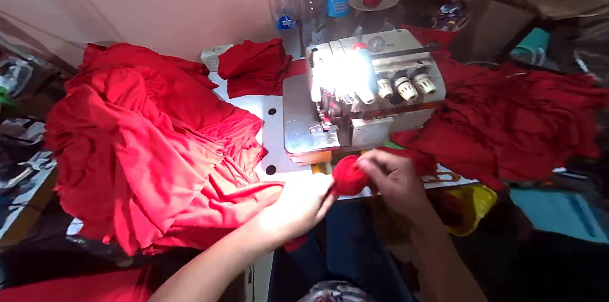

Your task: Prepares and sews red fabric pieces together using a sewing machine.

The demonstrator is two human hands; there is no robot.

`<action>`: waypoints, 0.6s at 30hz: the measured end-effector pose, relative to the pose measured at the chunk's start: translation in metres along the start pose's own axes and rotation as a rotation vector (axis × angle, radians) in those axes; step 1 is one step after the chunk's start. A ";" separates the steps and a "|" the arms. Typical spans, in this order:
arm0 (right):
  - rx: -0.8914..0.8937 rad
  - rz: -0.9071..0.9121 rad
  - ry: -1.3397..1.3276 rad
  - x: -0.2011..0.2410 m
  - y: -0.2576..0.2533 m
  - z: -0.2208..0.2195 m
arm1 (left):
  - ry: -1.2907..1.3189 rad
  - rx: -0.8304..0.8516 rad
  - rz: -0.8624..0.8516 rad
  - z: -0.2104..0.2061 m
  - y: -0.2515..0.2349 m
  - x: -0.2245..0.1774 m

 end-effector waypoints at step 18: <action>0.183 0.190 0.702 -0.039 0.072 0.000 | 0.383 -1.482 0.552 0.249 0.177 0.169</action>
Point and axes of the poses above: each hand's wrist, its own y-axis away from the middle knuckle, its own z-axis out of the back of the hand, x = y × z, the point moved 2 cm from there along -y, towards the middle knuckle, and after that the axes turned 9 degrees about z, right-handed, at the moved point
